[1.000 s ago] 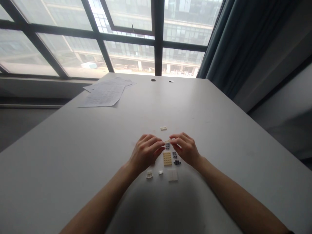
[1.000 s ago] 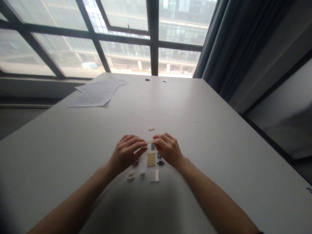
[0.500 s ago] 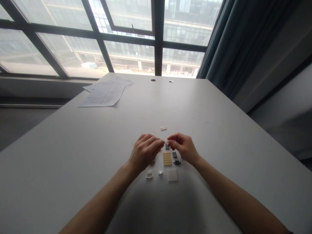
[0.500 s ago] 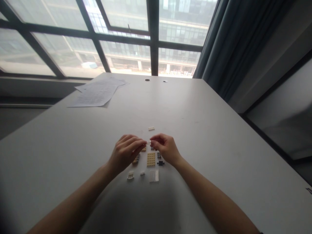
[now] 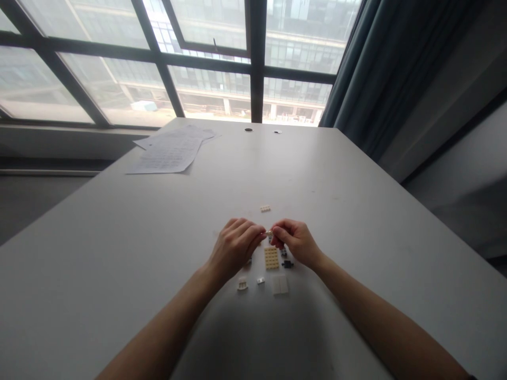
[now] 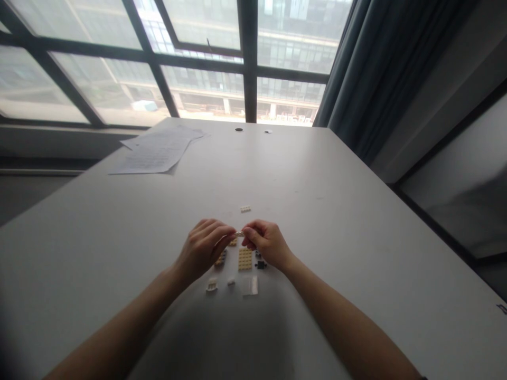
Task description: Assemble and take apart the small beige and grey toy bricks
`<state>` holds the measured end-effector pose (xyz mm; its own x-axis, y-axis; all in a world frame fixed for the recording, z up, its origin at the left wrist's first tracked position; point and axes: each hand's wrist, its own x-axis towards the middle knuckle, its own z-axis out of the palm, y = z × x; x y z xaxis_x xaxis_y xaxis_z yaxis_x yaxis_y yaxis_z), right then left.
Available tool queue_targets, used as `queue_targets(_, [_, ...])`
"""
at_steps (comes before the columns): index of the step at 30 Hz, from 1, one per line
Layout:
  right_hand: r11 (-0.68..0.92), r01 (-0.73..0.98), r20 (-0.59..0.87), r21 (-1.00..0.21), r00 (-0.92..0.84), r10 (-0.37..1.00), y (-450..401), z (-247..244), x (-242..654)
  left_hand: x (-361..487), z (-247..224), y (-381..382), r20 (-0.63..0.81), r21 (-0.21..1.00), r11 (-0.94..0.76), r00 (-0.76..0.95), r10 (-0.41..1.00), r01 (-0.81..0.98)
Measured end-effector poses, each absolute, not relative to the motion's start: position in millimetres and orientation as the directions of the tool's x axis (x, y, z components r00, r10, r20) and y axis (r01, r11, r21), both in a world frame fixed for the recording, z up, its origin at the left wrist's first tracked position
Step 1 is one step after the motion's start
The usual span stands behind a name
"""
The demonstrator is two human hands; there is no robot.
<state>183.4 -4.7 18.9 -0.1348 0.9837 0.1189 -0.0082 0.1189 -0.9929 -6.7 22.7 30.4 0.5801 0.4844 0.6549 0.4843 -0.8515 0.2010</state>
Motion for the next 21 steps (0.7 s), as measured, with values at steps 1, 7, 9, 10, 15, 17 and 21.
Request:
queue_targets(1, [0.119, -0.019, 0.120, -0.993, -0.133, 0.984, -4, 19, 184, -7, 30, 23, 0.657, 0.200, -0.853, 0.579, 0.482, 0.483])
queue_targets(7, [0.140, 0.026, 0.137, -0.990, -0.097, 0.986, -4, 17, 185, -7, 28, 23, 0.653, 0.200, -0.862, 0.592, 0.472, 0.466])
queue_targets(9, [0.159, 0.082, 0.150, -0.984, -0.103, 0.983, -6, 16, 184, -7, 28, 24, 0.649, 0.201, -0.864, 0.598, 0.471, 0.462])
queue_targets(10, [0.173, 0.120, 0.160, -0.978, -0.110, 0.981, -6, 17, 184, -7, 28, 24, 0.647, 0.200, -0.864, 0.600, 0.471, 0.462])
queue_targets(15, [0.188, 0.259, 0.167, -0.947, -0.103, 0.981, -5, 17, 186, -8, 26, 23, 0.610, 0.199, -0.860, 0.628, 0.483, 0.469])
queue_targets(17, [0.154, 0.280, 0.142, -0.947, -0.064, 0.988, -1, 15, 190, -7, 25, 24, 0.582, 0.193, -0.846, 0.636, 0.506, 0.497])
queue_targets(21, [0.090, 0.374, 0.112, -0.923, 0.037, 0.993, 6, 10, 200, -6, 24, 25, 0.528, 0.152, -0.833, 0.669, 0.524, 0.532])
